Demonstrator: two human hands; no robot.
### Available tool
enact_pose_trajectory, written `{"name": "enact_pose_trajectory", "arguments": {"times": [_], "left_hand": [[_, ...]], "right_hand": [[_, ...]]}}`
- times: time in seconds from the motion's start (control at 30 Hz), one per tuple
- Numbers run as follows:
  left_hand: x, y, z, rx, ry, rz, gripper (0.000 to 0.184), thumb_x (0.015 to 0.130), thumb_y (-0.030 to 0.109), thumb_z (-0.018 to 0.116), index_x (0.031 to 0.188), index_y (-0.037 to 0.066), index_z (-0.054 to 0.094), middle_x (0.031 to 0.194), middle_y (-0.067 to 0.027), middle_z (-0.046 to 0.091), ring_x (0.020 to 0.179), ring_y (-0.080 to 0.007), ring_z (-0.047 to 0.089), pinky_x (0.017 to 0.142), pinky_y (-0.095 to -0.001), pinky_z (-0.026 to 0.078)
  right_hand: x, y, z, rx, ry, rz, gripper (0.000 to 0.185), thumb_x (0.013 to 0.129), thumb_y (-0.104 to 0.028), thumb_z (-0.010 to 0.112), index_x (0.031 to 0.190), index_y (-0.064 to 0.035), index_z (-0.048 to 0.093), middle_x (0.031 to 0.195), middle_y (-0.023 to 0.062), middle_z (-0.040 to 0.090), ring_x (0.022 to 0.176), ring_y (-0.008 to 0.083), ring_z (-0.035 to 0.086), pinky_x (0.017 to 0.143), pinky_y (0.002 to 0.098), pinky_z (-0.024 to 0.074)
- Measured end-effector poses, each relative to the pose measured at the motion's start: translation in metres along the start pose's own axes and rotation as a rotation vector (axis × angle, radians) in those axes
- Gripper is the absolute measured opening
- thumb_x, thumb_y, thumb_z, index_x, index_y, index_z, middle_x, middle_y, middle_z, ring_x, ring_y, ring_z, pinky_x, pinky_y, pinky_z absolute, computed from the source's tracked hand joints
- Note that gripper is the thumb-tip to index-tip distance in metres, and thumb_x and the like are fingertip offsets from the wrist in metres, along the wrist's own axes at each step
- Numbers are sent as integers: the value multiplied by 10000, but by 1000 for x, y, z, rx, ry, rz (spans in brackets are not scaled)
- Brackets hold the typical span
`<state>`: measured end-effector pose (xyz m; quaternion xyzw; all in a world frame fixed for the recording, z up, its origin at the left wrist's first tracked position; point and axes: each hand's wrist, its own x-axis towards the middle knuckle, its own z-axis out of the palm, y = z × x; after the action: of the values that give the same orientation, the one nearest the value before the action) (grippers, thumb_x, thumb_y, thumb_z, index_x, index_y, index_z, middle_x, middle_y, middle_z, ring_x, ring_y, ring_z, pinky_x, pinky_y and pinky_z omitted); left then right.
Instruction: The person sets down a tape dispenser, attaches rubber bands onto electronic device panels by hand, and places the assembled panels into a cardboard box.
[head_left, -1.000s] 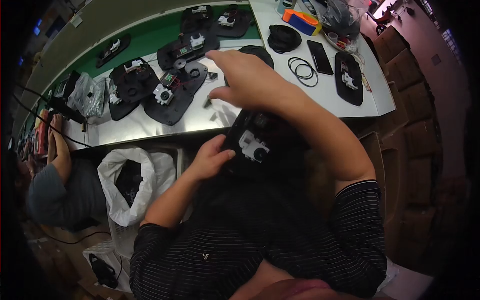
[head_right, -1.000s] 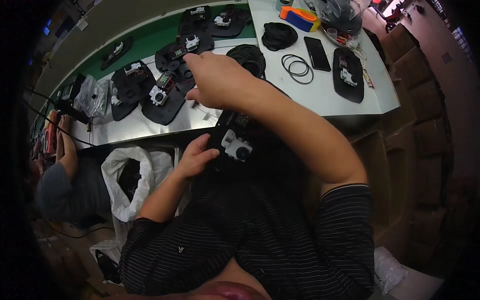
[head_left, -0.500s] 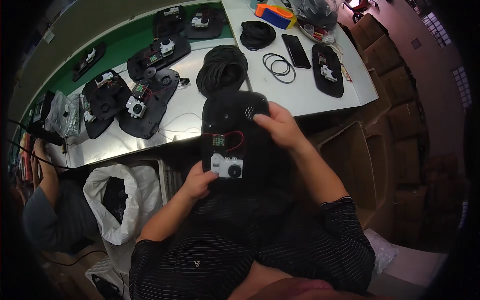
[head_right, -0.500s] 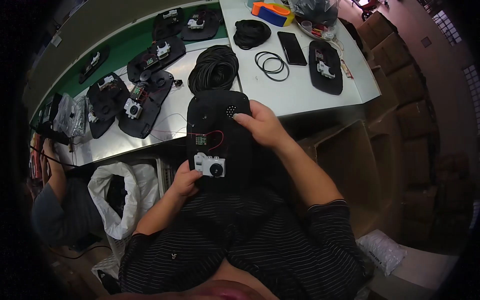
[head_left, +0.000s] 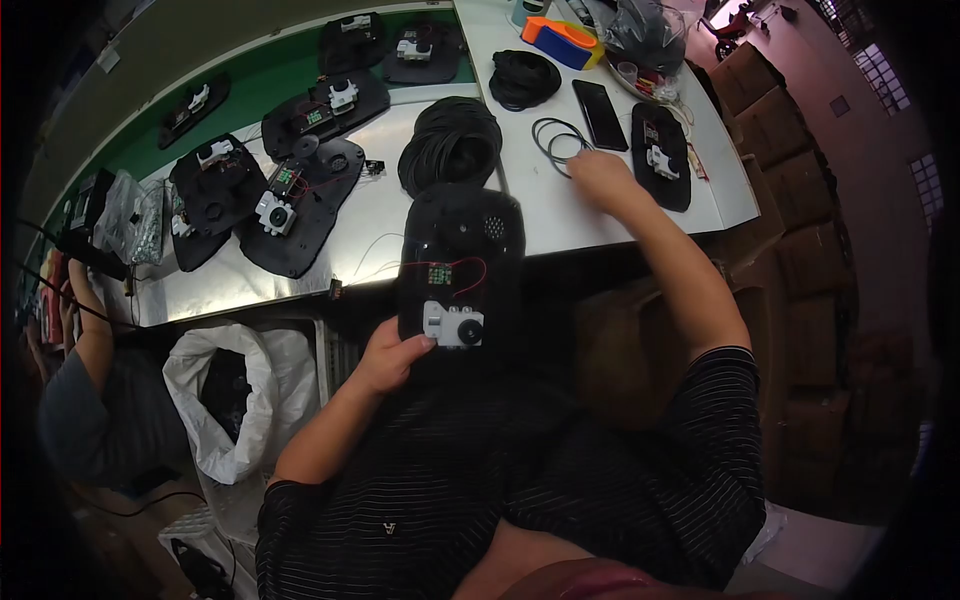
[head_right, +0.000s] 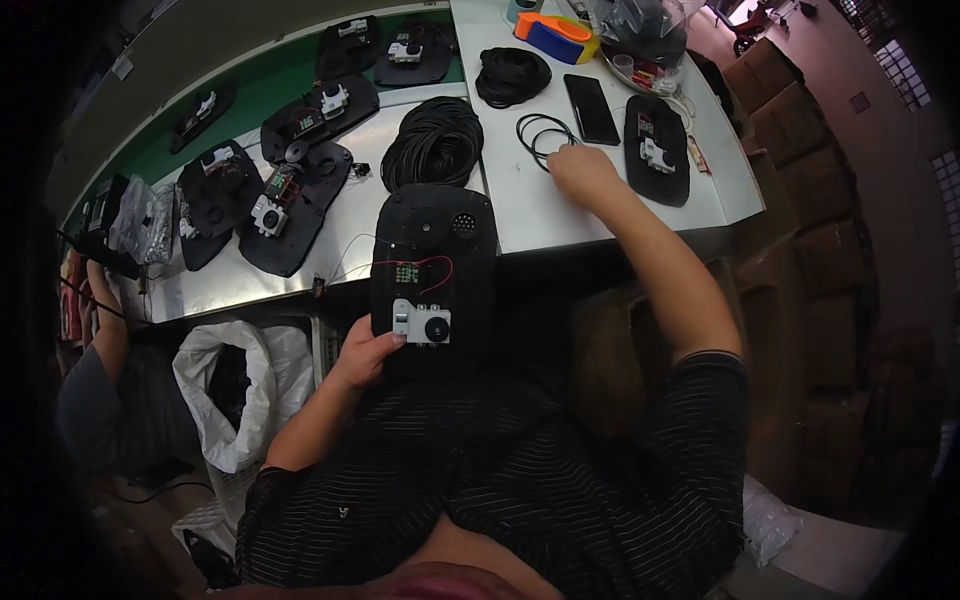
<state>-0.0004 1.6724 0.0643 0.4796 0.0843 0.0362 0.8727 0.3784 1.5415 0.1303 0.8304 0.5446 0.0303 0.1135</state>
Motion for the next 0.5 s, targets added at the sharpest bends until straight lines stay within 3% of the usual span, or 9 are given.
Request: {"name": "enact_pose_trajectory", "arguments": {"times": [0.2, 0.27, 0.37, 0.5], "left_hand": [[0, 2, -5, 34, -32, 17, 372, 863, 48, 486, 1222, -47, 502, 1186, -134, 581, 1107, -219, 549, 978, -347, 410], [2, 3, -5, 24, -18, 26, 383, 856, 48, 490, 1226, -47, 498, 1184, -132, 581, 1103, -217, 549, 978, -346, 408], [4, -2, -7, 18, -21, 5, 388, 850, 46, 491, 1227, -48, 497, 1185, -130, 579, 1103, -217, 547, 978, -344, 407], [5, 2, -4, 26, -22, 20, 387, 848, 45, 491, 1224, -47, 498, 1187, -128, 577, 1107, -216, 545, 977, -342, 407]], "right_hand": [[-12, 7, -20, 208, -43, 88, 115, 759, -46, 524, 839, -26, 605, 879, 155, 612, 875, 322, 597, 772, 402, 484], [-16, 7, -9, 248, 59, -56, 103, 752, -54, 547, 839, -28, 597, 882, 157, 611, 885, 322, 594, 777, 397, 478], [-3, -2, -10, 93, -123, 12, 148, 767, -46, 539, 896, -23, 606, 924, 172, 630, 928, 331, 601, 829, 406, 474], [4, 0, -20, 73, -147, -25, 178, 764, -42, 550, 924, -22, 624, 919, 172, 634, 910, 327, 605, 816, 399, 478]]}}
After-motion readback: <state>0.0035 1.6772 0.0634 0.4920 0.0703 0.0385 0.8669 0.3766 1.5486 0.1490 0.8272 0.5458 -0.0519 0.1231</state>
